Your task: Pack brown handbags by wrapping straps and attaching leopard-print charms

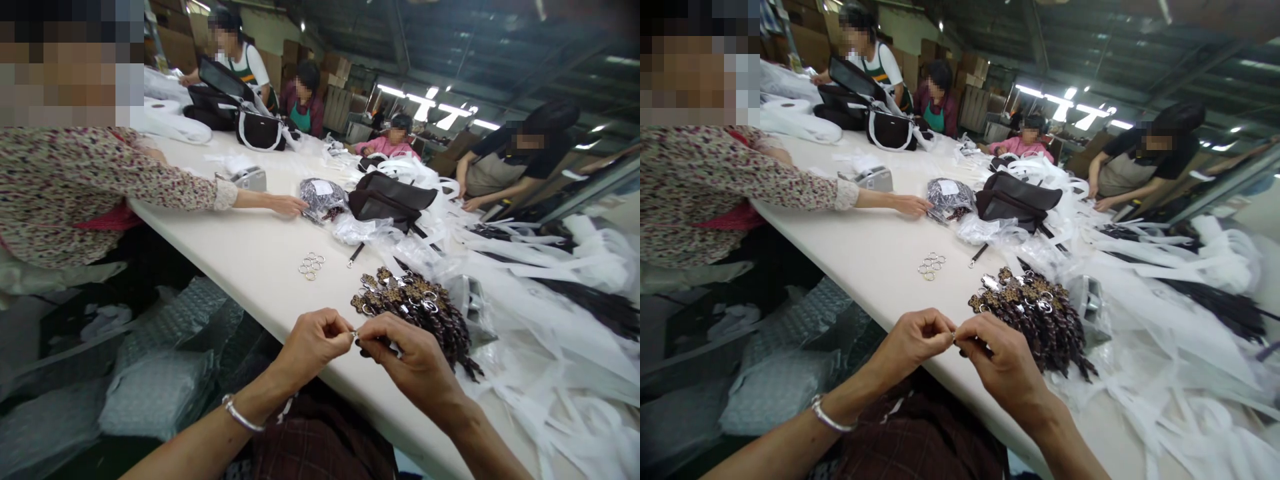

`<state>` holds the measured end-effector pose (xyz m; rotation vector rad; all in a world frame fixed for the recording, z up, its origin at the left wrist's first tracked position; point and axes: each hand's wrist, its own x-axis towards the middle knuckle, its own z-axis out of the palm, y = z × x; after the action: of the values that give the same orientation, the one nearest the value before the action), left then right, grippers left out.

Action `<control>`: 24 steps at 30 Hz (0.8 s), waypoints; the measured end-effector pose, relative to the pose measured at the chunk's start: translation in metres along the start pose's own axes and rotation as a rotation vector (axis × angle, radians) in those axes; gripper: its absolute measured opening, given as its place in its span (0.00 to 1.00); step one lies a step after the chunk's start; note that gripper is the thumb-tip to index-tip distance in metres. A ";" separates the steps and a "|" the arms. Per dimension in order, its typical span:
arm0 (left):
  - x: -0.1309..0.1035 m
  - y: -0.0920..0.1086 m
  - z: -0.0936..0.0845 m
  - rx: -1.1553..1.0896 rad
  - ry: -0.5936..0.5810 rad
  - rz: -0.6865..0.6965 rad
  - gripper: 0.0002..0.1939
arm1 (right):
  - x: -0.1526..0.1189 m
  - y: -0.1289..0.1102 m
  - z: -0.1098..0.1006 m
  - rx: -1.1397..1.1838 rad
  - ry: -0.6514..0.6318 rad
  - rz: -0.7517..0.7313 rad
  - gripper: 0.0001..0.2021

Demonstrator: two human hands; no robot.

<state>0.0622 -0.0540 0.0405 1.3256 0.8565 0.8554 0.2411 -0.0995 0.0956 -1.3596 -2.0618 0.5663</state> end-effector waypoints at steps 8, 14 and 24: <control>-0.004 -0.002 -0.012 0.033 0.100 0.045 0.05 | 0.008 -0.001 0.014 0.041 0.015 0.141 0.07; -0.005 0.002 -0.017 0.059 0.131 0.063 0.05 | 0.014 0.004 0.018 0.041 0.023 0.187 0.05; -0.004 -0.003 -0.023 0.062 0.168 0.086 0.05 | 0.023 0.000 0.027 -0.016 0.017 0.154 0.07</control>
<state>0.0402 -0.0475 0.0368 1.3667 0.9693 1.0259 0.2160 -0.0792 0.0808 -1.5369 -1.9636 0.6021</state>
